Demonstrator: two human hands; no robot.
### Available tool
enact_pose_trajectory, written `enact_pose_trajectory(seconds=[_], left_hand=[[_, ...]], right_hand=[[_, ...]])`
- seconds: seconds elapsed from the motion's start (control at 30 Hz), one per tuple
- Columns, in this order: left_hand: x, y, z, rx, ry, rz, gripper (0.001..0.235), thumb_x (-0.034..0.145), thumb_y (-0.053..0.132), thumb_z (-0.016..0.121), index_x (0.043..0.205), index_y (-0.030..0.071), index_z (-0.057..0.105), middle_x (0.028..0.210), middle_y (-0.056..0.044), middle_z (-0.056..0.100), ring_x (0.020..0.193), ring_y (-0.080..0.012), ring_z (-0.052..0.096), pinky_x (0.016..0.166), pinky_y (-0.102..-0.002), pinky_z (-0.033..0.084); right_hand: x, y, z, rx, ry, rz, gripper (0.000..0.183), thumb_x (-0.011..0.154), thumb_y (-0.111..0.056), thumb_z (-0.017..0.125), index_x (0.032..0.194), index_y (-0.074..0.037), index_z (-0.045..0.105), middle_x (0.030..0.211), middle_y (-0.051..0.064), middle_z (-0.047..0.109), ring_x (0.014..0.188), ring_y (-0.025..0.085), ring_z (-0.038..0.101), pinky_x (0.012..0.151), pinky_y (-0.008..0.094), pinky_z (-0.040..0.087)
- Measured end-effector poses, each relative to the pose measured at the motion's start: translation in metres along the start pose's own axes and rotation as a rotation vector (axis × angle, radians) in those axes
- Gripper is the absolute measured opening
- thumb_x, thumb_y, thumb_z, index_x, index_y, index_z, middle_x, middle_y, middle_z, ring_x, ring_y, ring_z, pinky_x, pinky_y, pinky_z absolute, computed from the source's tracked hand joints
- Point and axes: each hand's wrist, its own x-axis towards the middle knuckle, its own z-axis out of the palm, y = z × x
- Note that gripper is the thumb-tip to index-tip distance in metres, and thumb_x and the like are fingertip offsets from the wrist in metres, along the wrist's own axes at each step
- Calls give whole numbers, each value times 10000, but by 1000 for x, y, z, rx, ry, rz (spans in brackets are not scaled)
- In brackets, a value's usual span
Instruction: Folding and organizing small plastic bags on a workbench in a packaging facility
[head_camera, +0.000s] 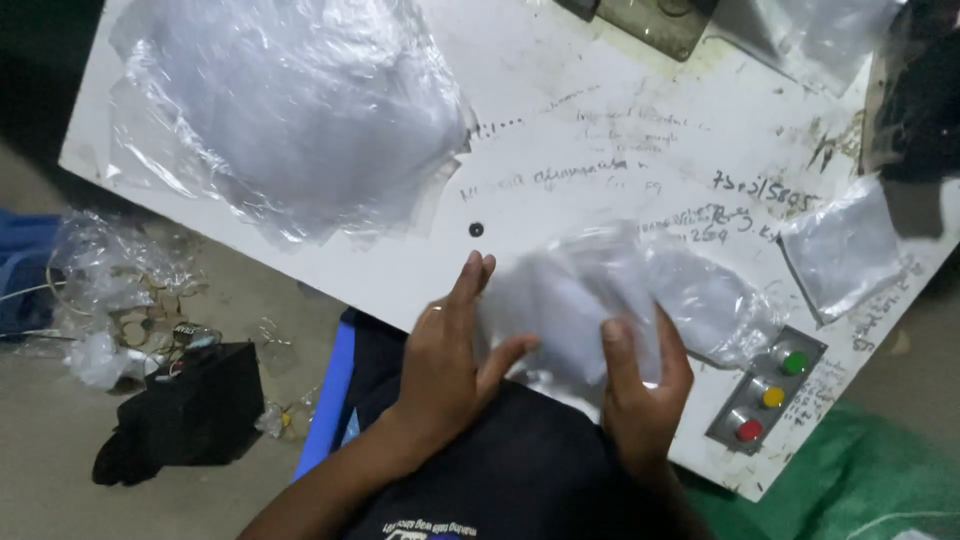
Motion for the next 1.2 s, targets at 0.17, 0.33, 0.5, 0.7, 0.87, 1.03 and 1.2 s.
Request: enact_pose_trajectory(seconds=[0.17,0.33,0.5,0.7,0.87,1.03,1.2], left_hand=[[41,31,-18,-1100,-211,-742,195,875,196,773,1008,67,710,945,-34,739,924,-123,683,835,-277,546],[51,21,-9,-1160,-322,-652,412,827,195,799,1204,66,691,1023,-6,724,1005,-119,646,922,-283,524],[81,-13,-16,-315,336,-294,113,979,220,729,925,130,687,830,18,659,722,-97,557,640,-271,431],[99,-91,-26,190,311,-308,147,1043,240,665,1020,96,682,999,-83,604,825,-269,625,699,-420,502],[96,-93,-31,26,266,-364,391,1112,401,409,1014,67,587,1034,-90,573,886,-264,594,744,-419,474],[90,-68,-43,-199,339,-241,444,1096,503,367,944,88,406,959,-56,414,869,-191,437,798,-357,404],[79,-68,-46,460,321,36,167,1032,236,775,931,126,702,780,31,690,566,-151,557,522,-323,392]], right_hand=[[-6,10,11,309,-397,-114,447,894,-205,701,1290,-25,603,1218,112,676,1107,205,658,951,322,531],[20,13,-2,633,-827,143,933,835,-343,769,1571,-3,308,1447,203,561,1305,291,572,1077,396,440],[26,11,2,648,-279,411,609,846,-188,699,1382,18,496,993,217,613,845,358,684,579,471,615],[30,10,-5,609,-181,332,693,814,-169,701,1464,-48,493,1175,159,622,880,356,671,626,495,605],[26,18,-5,665,-142,247,586,845,-99,701,1404,-40,535,1169,123,648,1044,312,653,757,481,642],[24,12,0,653,-111,204,679,812,-85,704,1457,-66,492,1237,134,623,1125,323,627,756,505,643],[21,-1,-1,358,-36,145,757,810,-191,704,1507,-93,425,1304,108,607,1238,297,619,1027,403,581]])
